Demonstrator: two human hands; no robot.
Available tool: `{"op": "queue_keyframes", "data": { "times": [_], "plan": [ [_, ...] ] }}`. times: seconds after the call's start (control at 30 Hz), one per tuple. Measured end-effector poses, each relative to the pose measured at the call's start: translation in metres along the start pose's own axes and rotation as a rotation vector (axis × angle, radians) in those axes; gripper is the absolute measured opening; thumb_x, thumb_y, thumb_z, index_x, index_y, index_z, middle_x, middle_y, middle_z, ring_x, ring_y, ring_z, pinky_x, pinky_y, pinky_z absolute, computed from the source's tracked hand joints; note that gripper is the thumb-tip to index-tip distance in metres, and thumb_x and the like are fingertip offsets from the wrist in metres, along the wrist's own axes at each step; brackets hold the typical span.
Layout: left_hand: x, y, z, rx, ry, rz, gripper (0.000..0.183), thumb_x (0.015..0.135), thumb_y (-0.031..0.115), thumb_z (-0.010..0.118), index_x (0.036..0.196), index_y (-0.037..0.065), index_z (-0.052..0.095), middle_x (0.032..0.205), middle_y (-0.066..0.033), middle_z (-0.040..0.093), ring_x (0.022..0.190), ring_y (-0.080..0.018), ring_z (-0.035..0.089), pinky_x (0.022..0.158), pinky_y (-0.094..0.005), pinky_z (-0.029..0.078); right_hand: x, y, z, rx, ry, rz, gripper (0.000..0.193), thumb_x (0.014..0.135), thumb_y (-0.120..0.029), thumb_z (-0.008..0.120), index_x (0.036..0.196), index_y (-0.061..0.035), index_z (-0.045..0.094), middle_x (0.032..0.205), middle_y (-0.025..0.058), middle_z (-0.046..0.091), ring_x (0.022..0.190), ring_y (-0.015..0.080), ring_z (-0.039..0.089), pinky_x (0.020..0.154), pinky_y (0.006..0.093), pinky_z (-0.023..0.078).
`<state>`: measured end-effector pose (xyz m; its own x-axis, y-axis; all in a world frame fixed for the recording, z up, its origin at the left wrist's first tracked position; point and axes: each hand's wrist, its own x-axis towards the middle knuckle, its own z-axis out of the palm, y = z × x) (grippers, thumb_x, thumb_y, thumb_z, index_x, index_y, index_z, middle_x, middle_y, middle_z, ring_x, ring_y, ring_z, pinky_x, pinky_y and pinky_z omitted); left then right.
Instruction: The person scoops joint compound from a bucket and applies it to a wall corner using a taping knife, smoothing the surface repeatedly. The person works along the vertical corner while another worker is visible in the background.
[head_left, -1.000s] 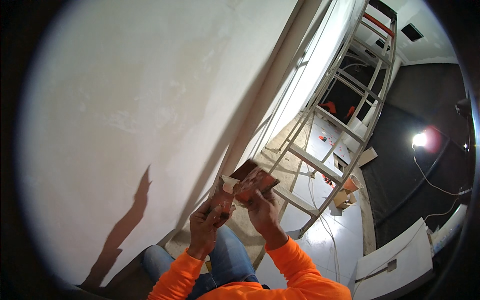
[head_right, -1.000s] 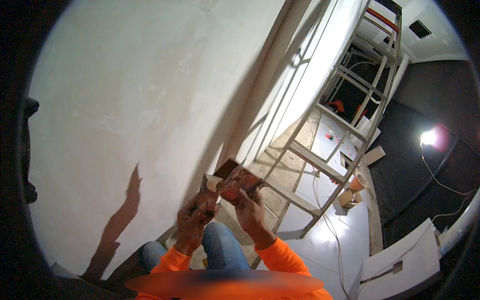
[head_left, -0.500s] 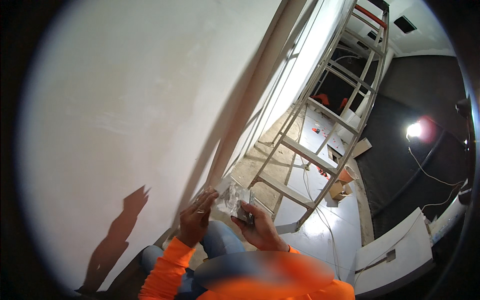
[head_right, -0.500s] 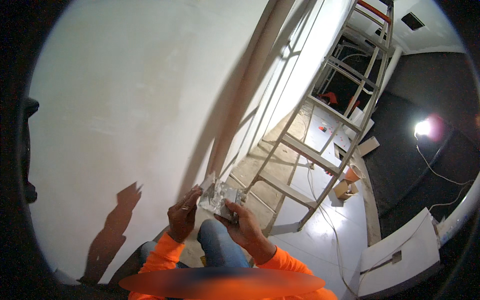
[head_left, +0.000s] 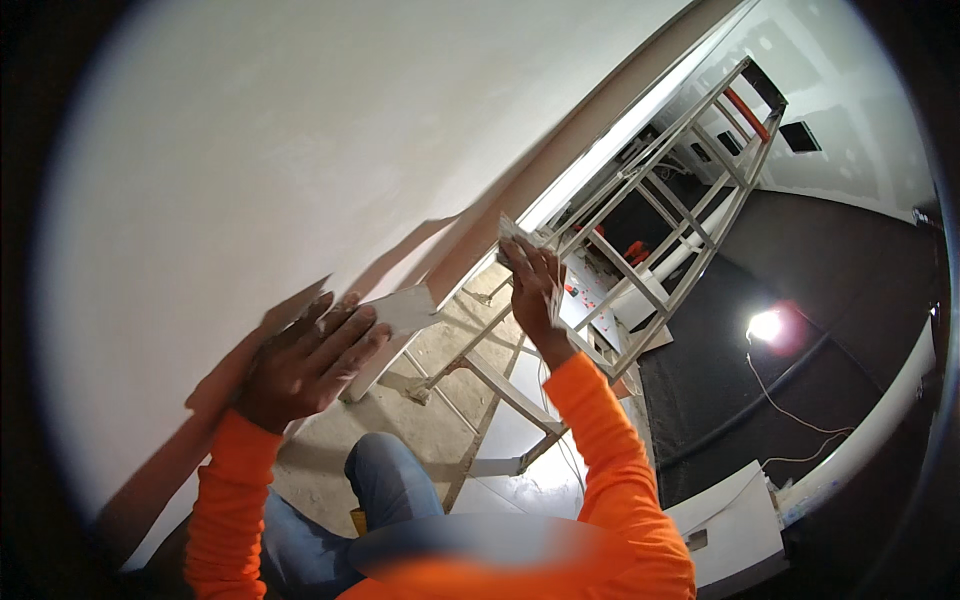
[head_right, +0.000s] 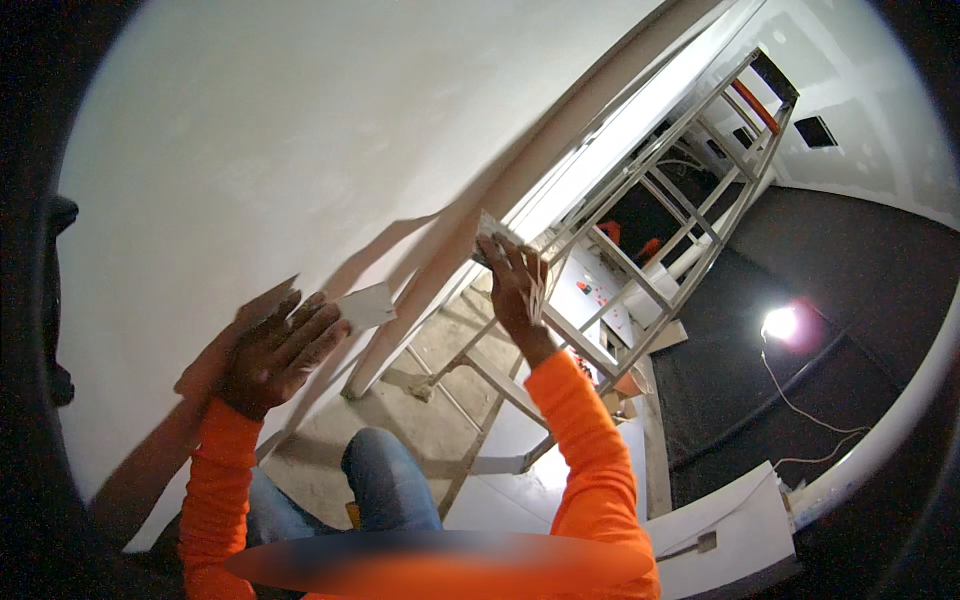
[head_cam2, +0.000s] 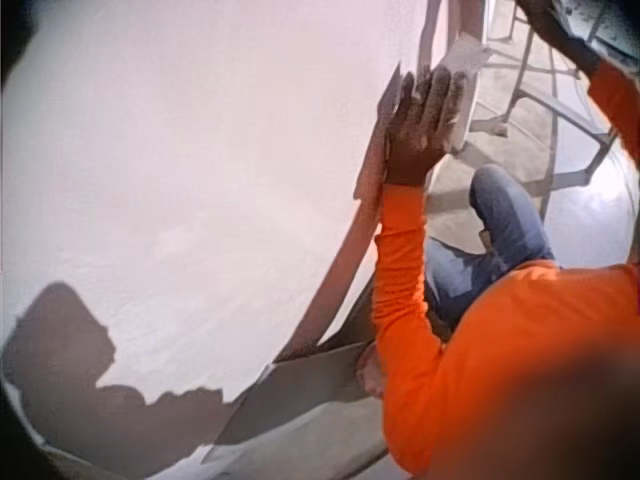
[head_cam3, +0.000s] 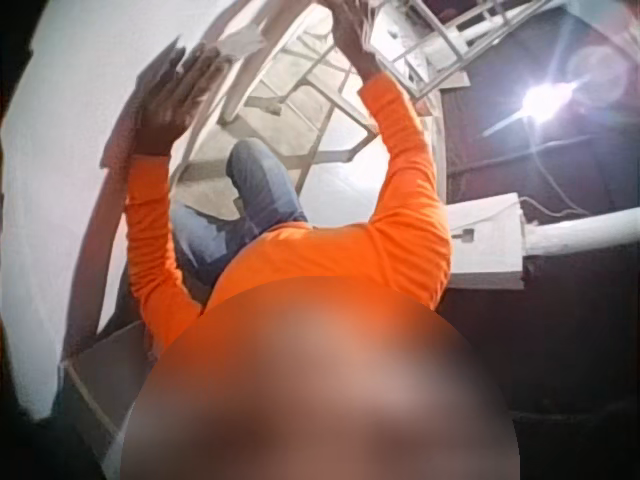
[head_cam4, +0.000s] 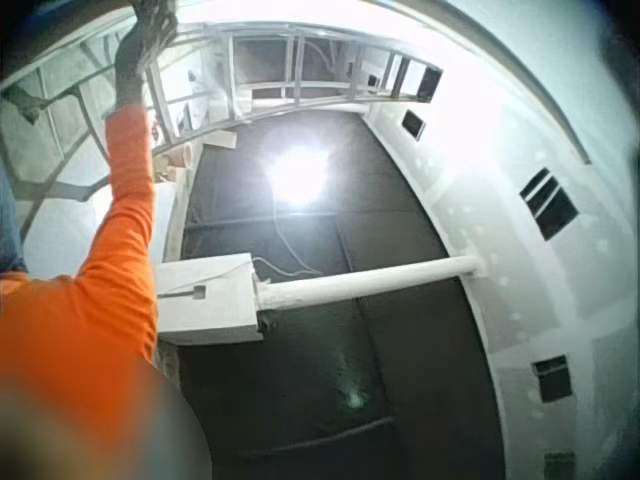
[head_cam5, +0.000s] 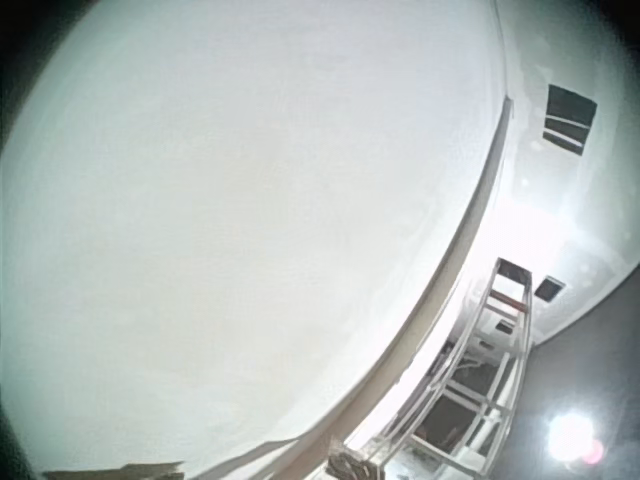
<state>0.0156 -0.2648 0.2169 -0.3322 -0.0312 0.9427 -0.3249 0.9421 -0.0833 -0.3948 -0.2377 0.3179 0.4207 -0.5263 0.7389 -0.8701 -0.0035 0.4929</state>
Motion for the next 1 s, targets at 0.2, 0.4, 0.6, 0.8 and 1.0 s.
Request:
{"op": "queue_keyframes", "data": {
  "times": [0.2, 0.4, 0.6, 0.8, 1.0],
  "plan": [
    [-0.011, -0.002, 0.009, 0.078, -0.033, 0.047, 0.048, 0.095, 0.011, 0.067, 0.142, 0.012, 0.063, 0.139, -0.0123, 0.068, 0.131, -0.0321, 0.064, 0.114, -0.0497, 0.051, -0.003, 0.017, 0.048, -0.541, -0.261, -0.234, 0.063, 0.093, -0.015, 0.060, 0.153, -0.0292, 0.052, 0.148, 0.0078, 0.057, 0.122, 0.0324, 0.058, 0.103, 0.0526, 0.043],
    [-0.012, -0.004, 0.012, 0.085, -0.025, 0.092, 0.049, 0.095, 0.012, 0.066, 0.144, 0.011, 0.061, 0.138, -0.0123, 0.068, 0.129, -0.0319, 0.065, 0.113, -0.0494, 0.051, -0.019, -0.023, 0.047, -0.541, -0.479, -0.091, 0.054, 0.094, -0.019, 0.060, 0.148, -0.0229, 0.058, 0.143, 0.0065, 0.059, 0.125, 0.0295, 0.056, 0.103, 0.0559, 0.042],
    [-0.012, -0.003, 0.012, 0.052, -0.023, 0.089, 0.052, 0.092, 0.007, 0.066, 0.143, 0.009, 0.061, 0.137, -0.0137, 0.068, 0.128, -0.0325, 0.065, 0.114, -0.0495, 0.051, 0.003, -0.033, 0.063, -0.582, -0.307, -0.023, 0.051, 0.092, -0.015, 0.061, 0.143, -0.0156, 0.061, 0.133, 0.0123, 0.062, 0.121, 0.0335, 0.058, 0.106, 0.0542, 0.044],
    [-0.009, -0.004, 0.009, 0.022, -0.009, 0.093, 0.054, 0.088, 0.006, 0.069, 0.142, 0.008, 0.062, 0.135, -0.0148, 0.069, 0.126, -0.0326, 0.066, 0.114, -0.0494, 0.051, 0.000, -0.037, 0.062, -0.539, -0.330, 0.017, 0.045, 0.094, -0.019, 0.061, 0.138, -0.0168, 0.064, 0.131, 0.0097, 0.063, 0.122, 0.0311, 0.057, 0.104, 0.0538, 0.044],
    [-0.008, -0.004, 0.008, 0.048, -0.027, 0.108, 0.054, 0.089, 0.007, 0.069, 0.142, 0.008, 0.061, 0.134, -0.0150, 0.070, 0.125, -0.0327, 0.067, 0.113, -0.0492, 0.051, 0.016, -0.021, 0.072, -0.662, -0.246, -0.005, 0.054, 0.094, -0.020, 0.059, 0.147, -0.0133, 0.057, 0.139, 0.0117, 0.057, 0.122, 0.0288, 0.056, 0.106, 0.0553, 0.043]
  ]
}}
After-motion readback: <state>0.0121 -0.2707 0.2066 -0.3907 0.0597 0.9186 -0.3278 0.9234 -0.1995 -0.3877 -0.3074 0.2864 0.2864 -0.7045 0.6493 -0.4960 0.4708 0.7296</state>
